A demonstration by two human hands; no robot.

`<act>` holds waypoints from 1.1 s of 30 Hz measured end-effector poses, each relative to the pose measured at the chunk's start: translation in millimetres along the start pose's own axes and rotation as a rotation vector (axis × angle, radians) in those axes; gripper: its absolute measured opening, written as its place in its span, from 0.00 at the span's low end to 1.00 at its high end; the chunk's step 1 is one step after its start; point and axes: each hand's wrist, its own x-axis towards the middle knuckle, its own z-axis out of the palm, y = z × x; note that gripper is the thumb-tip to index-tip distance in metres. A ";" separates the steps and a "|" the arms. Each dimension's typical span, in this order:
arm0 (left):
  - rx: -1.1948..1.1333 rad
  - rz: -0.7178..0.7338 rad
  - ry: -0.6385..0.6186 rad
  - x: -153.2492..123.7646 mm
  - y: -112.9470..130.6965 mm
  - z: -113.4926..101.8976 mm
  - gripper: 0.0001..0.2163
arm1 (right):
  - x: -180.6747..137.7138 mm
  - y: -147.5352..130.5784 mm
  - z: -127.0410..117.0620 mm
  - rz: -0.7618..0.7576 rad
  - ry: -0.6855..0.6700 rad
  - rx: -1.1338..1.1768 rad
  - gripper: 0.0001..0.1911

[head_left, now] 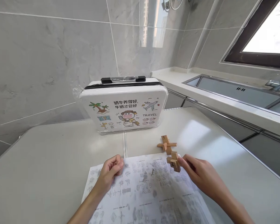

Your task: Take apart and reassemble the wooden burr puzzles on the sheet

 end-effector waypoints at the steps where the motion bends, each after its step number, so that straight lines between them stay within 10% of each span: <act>1: -0.067 -0.006 0.013 1.3 -0.2 -2.3 0.24 | 0.1 3.6 -1.1 0.006 0.005 -0.024 0.28; 13: -0.855 -0.186 0.321 6.8 6.9 -17.1 0.27 | 2.9 21.2 13.2 0.083 -0.083 -0.177 0.26; 33: -1.066 -0.176 0.396 6.8 4.4 -28.1 0.27 | -29.8 27.3 3.6 0.255 -0.066 -0.108 0.23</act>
